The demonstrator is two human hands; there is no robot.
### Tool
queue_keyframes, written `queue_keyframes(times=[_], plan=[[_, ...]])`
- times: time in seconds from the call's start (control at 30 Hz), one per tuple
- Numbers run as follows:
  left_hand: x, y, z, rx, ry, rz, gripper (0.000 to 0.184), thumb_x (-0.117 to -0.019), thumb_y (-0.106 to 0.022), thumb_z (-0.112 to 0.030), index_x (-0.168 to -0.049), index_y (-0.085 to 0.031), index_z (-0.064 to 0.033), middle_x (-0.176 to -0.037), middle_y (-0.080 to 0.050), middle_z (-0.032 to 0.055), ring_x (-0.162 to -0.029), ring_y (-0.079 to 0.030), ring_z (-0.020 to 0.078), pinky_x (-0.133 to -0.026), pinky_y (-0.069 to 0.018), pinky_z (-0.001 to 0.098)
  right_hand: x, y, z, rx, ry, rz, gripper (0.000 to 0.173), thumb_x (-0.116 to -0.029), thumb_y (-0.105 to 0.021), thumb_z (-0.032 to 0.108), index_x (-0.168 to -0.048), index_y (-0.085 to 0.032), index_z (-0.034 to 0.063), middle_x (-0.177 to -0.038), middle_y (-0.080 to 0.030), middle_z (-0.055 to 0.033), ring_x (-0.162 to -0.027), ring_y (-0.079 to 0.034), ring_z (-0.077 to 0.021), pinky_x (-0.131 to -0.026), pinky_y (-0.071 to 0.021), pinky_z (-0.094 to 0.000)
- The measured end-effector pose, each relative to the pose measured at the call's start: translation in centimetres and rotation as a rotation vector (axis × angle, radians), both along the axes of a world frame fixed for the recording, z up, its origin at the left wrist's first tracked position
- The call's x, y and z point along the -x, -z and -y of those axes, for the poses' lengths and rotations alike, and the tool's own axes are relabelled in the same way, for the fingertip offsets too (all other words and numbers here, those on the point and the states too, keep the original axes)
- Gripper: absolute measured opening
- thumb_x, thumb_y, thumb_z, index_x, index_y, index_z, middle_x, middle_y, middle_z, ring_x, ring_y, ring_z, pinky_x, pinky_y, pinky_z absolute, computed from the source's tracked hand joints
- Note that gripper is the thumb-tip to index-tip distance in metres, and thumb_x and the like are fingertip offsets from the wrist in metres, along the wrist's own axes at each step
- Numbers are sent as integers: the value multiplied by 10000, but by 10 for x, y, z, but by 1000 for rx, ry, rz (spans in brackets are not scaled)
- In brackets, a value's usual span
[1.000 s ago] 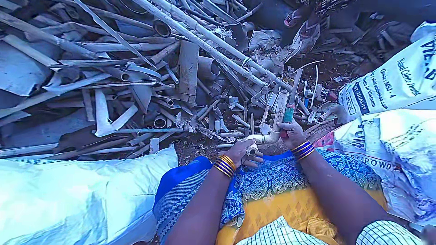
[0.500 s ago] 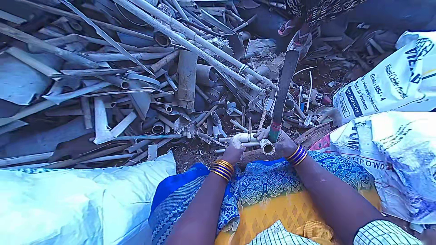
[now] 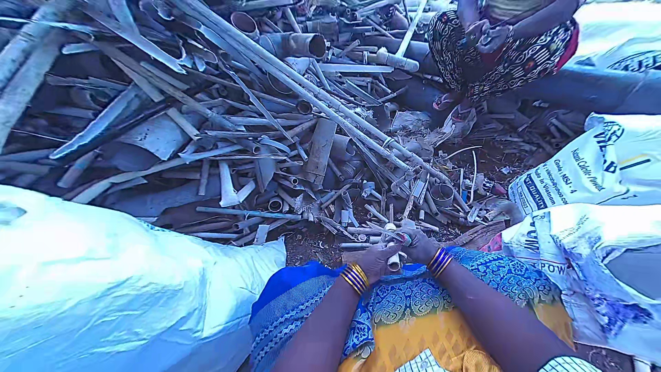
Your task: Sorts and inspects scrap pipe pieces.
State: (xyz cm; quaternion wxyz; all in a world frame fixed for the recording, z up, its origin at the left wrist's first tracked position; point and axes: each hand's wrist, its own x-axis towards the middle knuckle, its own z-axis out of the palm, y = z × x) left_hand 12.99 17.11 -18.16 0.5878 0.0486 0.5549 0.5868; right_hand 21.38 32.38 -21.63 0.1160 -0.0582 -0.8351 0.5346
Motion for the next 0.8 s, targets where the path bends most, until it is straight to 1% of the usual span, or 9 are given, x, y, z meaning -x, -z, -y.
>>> queue_keyframes(times=[0.07, 0.17, 0.27, 0.33, 0.4, 0.47, 0.5, 0.73, 0.8], plan=[[0, 9, 6, -62, -114, -21, 189, -1083, -459, -101, -1224, -528, 4, -914, -667, 84, -757, -667, 156, -722, -581, 311, -5, -6, 7, 47, 117, 9, 245, -895, -626, 21, -1093, -692, -109, -1009, -722, -158, -920, -656, -98, -887, -523, -272], [7, 14, 13, -196, -246, -189, 431, -1041, -451, 27, -1462, -358, 13, -1017, -640, 91, -781, -669, 133, -712, -581, 280, -12, -14, 12, 128, 393, -63, 209, -853, -622, -29, -1039, -676, -107, -957, -697, -129, -875, -625, -78, -831, -510, -262], [16, 29, 18, -125, -368, -324, 336, -1089, -429, -69, -1412, -407, 18, -888, -607, 50, -678, -608, 98, -637, -546, 258, -22, -14, 10, 198, 534, -29, 242, -867, -595, -66, -1101, -653, -89, -961, -706, -104, -863, -641, -84, -823, -523, -276], [23, 51, 22, 92, -349, -363, 377, -1132, -380, -276, -1368, -465, 5, -844, -567, 64, -659, -568, 140, -627, -523, 316, -25, -14, 8, 239, 585, 34, 273, -872, -588, -76, -1140, -637, -71, -971, -696, -109, -860, -638, -121, -815, -520, -316], [27, 79, 30, 425, -282, -416, 592, -1120, -328, -473, -1266, -585, 40, -945, -607, 167, -800, -598, 247, -753, -522, 416, -28, -13, 11, 266, 623, 98, 295, -865, -605, -72, -1159, -633, -51, -987, -690, -118, -869, -644, -154, -813, -523, -352], [29, 90, 37, 581, -190, -430, 631, -1105, -401, -473, -1303, -594, 94, -1213, -643, 273, -1110, -632, 347, -999, -489, 501, -32, -16, 16, 270, 628, 172, 316, -870, -619, -69, -1184, -628, -35, -1003, -694, -127, -890, -647, -186, -830, -515, -389], [28, 89, 35, 593, -215, -444, 616, -1097, -441, -466, -1301, -591, 95, -1215, -641, 273, -1106, -632, 349, -989, -491, 505, -34, -19, 17, 251, 623, 206, 328, -869, -620, -65, -1194, -630, -25, -1014, -701, -133, -909, -659, -206, -846, -519, -410], [16, -11, 54, 302, -489, -954, 477, -1092, -501, -361, -1288, -606, 61, -920, -684, 202, -767, -664, 292, -786, -559, 477, -45, -11, 15, 99, 584, 293, 328, -899, -614, -62, -1226, -632, -37, -1067, -707, -213, -962, -676, -332, -866, -508, -541], [13, -59, 79, 196, -710, -1274, 447, -1056, -572, -258, -1343, -595, 85, -1054, -725, 235, -932, -719, 319, -908, -557, 494, -45, -6, 13, 43, 587, 295, 331, -894, -628, -70, -1223, -645, -38, -1072, -713, -221, -985, -676, -352, -888, -492, -573]])
